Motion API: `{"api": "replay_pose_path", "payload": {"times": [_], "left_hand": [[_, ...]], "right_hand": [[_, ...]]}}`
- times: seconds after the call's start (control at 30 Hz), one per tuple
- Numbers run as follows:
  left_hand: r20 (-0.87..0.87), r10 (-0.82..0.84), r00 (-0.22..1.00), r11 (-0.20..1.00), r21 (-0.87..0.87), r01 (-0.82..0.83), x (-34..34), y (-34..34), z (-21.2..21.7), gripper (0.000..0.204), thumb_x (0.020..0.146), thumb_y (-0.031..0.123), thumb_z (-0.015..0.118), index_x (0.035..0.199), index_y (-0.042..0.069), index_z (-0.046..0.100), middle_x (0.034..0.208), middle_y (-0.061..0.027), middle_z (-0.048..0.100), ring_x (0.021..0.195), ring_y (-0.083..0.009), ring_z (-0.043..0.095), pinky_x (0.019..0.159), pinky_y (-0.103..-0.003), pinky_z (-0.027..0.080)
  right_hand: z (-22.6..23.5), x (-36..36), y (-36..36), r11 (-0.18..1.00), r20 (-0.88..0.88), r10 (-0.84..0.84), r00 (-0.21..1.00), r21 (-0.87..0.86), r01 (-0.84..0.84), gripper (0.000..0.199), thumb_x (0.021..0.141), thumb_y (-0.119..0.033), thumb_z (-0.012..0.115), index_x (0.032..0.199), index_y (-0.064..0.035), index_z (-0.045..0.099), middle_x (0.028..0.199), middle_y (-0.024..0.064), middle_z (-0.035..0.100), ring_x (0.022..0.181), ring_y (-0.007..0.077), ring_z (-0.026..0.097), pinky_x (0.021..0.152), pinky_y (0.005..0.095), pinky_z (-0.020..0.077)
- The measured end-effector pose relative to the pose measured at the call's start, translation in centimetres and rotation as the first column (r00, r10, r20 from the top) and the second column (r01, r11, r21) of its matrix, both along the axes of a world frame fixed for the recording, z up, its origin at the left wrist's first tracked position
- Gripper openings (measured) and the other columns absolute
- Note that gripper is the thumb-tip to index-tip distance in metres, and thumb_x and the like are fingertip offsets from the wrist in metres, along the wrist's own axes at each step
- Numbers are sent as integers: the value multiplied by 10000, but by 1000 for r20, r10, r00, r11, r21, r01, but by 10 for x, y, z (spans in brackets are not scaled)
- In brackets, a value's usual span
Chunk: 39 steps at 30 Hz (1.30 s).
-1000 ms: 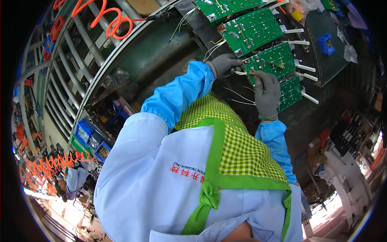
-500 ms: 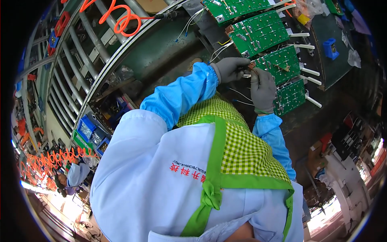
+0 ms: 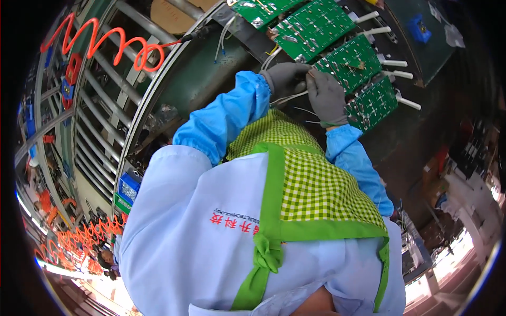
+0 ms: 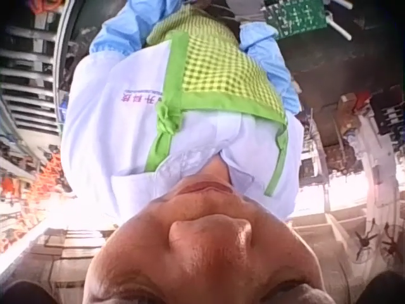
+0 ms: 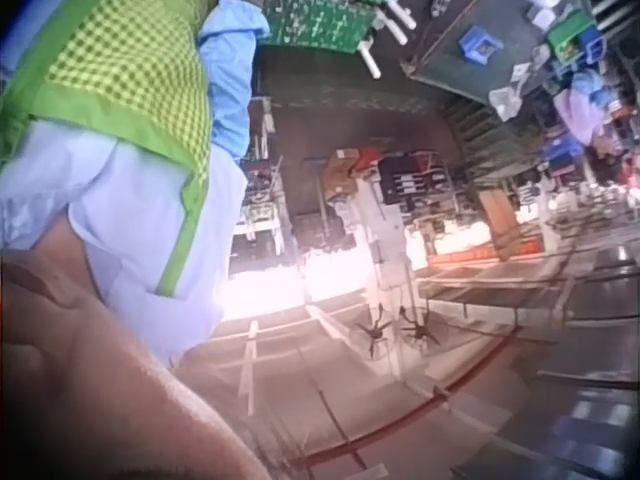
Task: The person retrieves circuit board assemblies from a rack and places them onto a workbench. The person then gathers copper plates and fasteners, attaches the plates onto the boards by hand, and secures them using a pneumatic screwdriver.
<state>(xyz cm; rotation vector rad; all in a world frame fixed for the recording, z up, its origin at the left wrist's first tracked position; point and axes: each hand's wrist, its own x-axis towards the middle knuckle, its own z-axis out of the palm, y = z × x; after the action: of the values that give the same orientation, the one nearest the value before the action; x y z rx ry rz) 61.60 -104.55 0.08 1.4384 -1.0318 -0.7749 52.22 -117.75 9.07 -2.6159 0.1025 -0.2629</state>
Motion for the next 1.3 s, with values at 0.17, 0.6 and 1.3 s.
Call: {"api": "replay_pose_path", "payload": {"times": [0.17, 0.6, 1.3], "left_hand": [[-977, 165, -135, 983, 175, -60, -10, -24, 2, 171, 925, 216, 544, 992, 60, 569, 855, -59, 607, 679, -115, 567, 506, -172, 442], [-859, 512, -28, 850, 511, -128, -15, -31, 22, 183, 868, 250, 614, 888, 67, 620, 744, -51, 570, 576, -110, 513, 419, -177, 361], [-870, 479, -120, 850, 494, -185, -21, -38, 24, 165, 899, 242, 559, 869, 80, 582, 701, -32, 537, 553, -119, 487, 413, -205, 345]], "right_hand": [[15, -24, -7, 998, -37, -12, 999, 55, 14, 280, 860, -196, 604, 1106, -63, 596, 1013, 160, 605, 911, 328, 589, 763, 410, 478], [20, -136, -121, 893, -287, -449, 846, -181, 412, 249, 804, -236, 649, 989, -69, 634, 962, 123, 591, 848, 295, 593, 748, 386, 469], [5, -12, -41, 988, 74, -47, 996, 149, 36, 143, 849, -134, 588, 973, -63, 592, 917, 140, 598, 827, 334, 590, 701, 405, 478]]}}
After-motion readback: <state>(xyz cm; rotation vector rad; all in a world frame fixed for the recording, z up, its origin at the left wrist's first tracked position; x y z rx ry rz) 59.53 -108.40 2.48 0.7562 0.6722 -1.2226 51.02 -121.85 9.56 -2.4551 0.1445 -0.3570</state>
